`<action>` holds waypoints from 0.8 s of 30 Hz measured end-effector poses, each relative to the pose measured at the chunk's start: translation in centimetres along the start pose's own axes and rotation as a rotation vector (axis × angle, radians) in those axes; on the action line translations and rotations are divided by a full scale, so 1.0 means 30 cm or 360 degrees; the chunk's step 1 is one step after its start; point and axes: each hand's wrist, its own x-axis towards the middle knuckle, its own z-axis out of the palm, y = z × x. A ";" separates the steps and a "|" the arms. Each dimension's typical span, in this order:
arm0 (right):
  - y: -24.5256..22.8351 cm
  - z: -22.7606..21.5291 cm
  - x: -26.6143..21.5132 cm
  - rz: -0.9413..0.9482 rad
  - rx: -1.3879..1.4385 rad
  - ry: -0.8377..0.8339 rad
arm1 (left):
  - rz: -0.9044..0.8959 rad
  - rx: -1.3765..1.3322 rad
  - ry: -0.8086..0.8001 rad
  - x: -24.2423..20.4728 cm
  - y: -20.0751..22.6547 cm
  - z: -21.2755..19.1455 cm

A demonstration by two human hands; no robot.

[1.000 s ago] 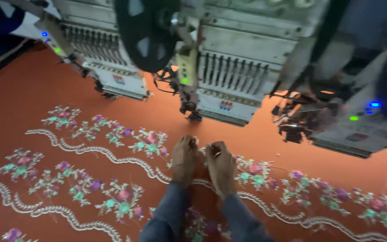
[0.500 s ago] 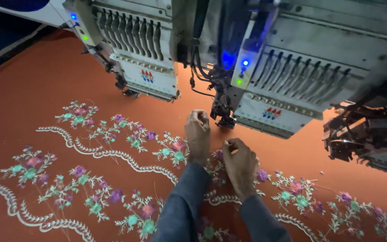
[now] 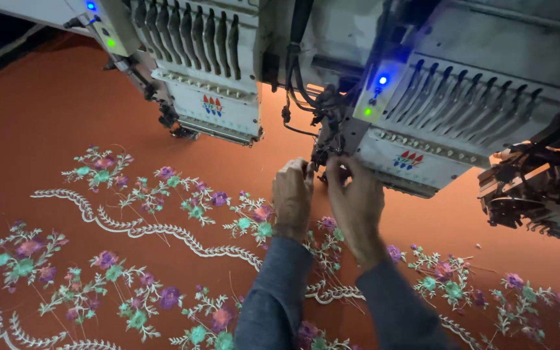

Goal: Operating a multi-head embroidery machine by threading needles and checking the progress of the embroidery on fabric.

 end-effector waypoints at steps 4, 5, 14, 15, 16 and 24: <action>-0.022 0.034 0.084 0.0135 -0.0340 -0.0111 | 0.0005 0.0035 -0.0034 0.014 -0.020 0.029; -0.038 0.029 0.079 0.0122 -0.0378 -0.0084 | 0.0042 0.0064 -0.0016 0.016 -0.010 0.014; -0.146 -0.007 0.124 0.0001 -0.0385 0.0028 | -0.0015 -0.0051 0.0168 0.069 -0.022 0.027; -0.148 -0.009 0.129 -0.0069 -0.0371 0.0111 | -0.0018 -0.0073 0.0205 0.071 -0.026 0.033; -0.147 -0.004 0.131 -0.0071 -0.0368 0.0106 | -0.0021 -0.0068 0.0207 0.074 -0.038 0.049; -0.126 0.012 0.152 -0.0122 -0.0503 0.0250 | 0.0130 -0.0112 0.0335 0.035 -0.018 0.010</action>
